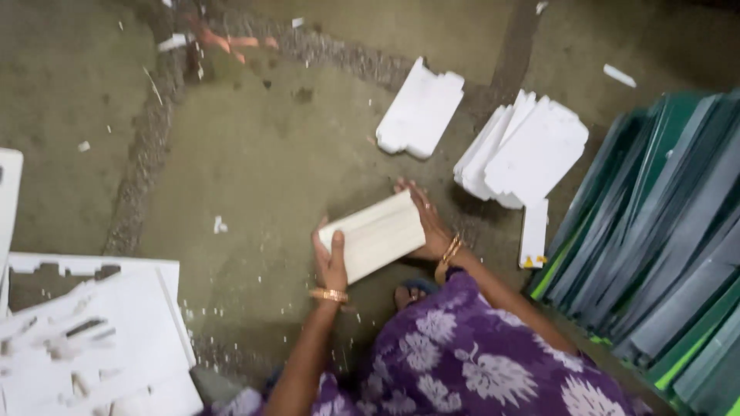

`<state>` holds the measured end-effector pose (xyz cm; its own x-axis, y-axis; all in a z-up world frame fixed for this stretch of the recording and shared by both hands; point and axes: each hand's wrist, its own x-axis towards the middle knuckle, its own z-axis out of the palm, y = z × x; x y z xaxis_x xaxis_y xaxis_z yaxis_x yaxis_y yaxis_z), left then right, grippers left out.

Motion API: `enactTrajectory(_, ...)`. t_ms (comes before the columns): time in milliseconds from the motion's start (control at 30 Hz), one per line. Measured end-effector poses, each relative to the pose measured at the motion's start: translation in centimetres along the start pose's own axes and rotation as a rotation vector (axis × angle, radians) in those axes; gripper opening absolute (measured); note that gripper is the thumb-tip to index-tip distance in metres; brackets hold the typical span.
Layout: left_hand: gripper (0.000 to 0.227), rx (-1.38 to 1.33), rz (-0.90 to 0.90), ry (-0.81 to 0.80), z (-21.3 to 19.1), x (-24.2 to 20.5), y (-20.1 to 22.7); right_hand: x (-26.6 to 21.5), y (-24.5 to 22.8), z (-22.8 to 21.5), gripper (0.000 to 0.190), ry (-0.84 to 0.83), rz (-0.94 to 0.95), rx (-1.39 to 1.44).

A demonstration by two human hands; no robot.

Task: The person sits on the floor and separates pre-cut white paper pieces from larger sheets by hand. They repeatedly pull out the smaller pieces, stack them, and place the remaining larger sheets aside.

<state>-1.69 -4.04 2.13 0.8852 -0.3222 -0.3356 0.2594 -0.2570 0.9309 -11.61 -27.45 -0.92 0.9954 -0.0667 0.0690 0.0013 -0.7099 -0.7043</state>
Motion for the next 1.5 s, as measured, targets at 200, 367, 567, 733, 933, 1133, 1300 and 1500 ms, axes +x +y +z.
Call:
enactTrajectory(200,0.086,0.358,0.172,0.126,-0.3,-0.1,0.4,-0.4,-1.4,-0.3,0.117,0.032,0.138,0.092)
enactTrajectory(367,0.105,1.037,0.496,0.114,4.9,-2.4,6.9,-1.2,-0.6,0.5,0.12,0.074,0.087,0.062)
enactTrajectory(567,0.126,1.279,0.557,-0.382,9.0,-2.2,6.3,-0.1,-1.6,-1.6,0.143,-0.013,0.21,0.113)
enactTrajectory(733,0.135,1.284,0.481,-0.489,8.5,-2.3,8.8,0.0,-1.4,-2.1,0.145,-0.047,0.122,0.0)
enactTrajectory(933,0.143,1.199,0.425,-0.441,7.8,-1.4,9.5,0.3,-1.2,-2.2,0.146,-0.022,0.099,0.051)
enactTrajectory(1133,0.136,1.251,0.513,-0.323,7.2,-0.5,9.1,-0.4,2.1,0.7,0.133,-0.002,0.081,0.082)
enactTrajectory(1300,0.124,1.23,0.442,-0.285,6.0,-1.1,10.8,-1.5,3.2,2.0,0.115,0.031,0.105,0.049)
enactTrajectory(1500,0.099,1.163,0.537,-0.31,3.8,0.7,8.2,0.8,-0.1,-1.6,0.105,-0.026,0.121,0.105)
